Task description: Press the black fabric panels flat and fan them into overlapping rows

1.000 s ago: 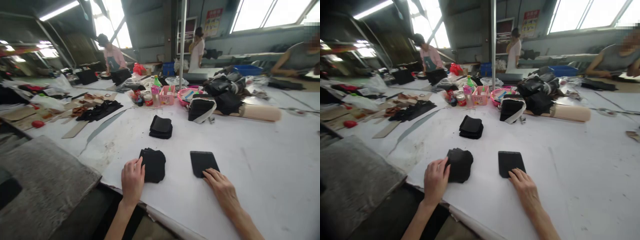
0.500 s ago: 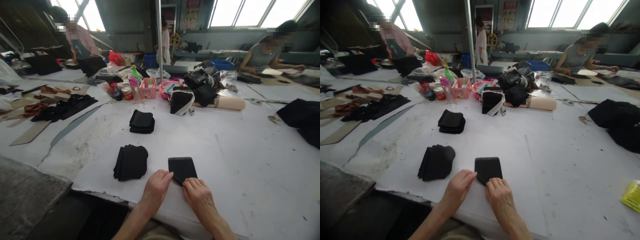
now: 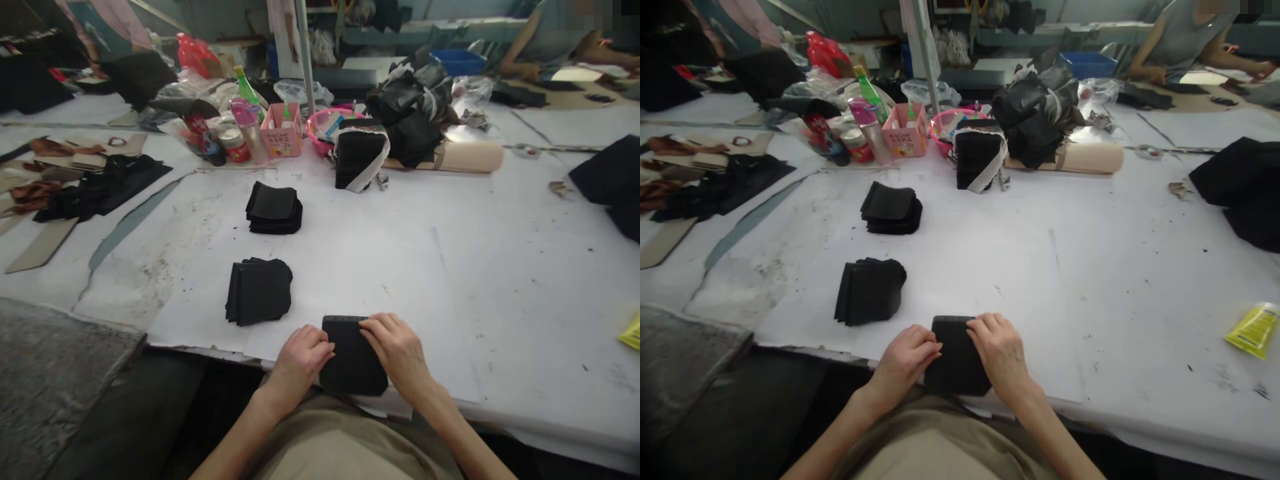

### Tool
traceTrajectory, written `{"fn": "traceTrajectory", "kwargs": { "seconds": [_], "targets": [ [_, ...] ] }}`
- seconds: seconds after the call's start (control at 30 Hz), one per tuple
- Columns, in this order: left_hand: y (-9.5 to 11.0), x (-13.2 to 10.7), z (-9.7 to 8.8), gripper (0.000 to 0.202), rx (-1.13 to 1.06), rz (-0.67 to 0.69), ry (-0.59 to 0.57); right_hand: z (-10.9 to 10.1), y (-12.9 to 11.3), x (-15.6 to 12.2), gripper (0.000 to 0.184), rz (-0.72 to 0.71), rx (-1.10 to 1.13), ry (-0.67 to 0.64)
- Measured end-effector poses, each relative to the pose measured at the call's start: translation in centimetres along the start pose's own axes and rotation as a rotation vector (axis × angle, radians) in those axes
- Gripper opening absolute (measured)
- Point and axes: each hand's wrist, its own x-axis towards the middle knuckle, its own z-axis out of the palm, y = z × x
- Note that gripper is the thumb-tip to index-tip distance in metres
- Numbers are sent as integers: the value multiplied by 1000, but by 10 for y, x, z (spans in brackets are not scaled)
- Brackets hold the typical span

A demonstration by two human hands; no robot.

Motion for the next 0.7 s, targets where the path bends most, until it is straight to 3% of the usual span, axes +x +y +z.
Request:
{"fn": "traceTrajectory", "kwargs": {
  "seconds": [0.2,0.3,0.43,0.7],
  "targets": [
    [-2,5,1,14,20,-8,-23,16,8,25,12,51,-143,-75],
    [-6,18,0,10,46,-28,34,17,6,27,12,49,-148,-103],
    [-11,35,2,22,174,-31,47,17,8,26,10,3,-121,-112],
    [-17,35,4,9,131,14,78,22,23,22,13,-82,42,-58]
  ]
}}
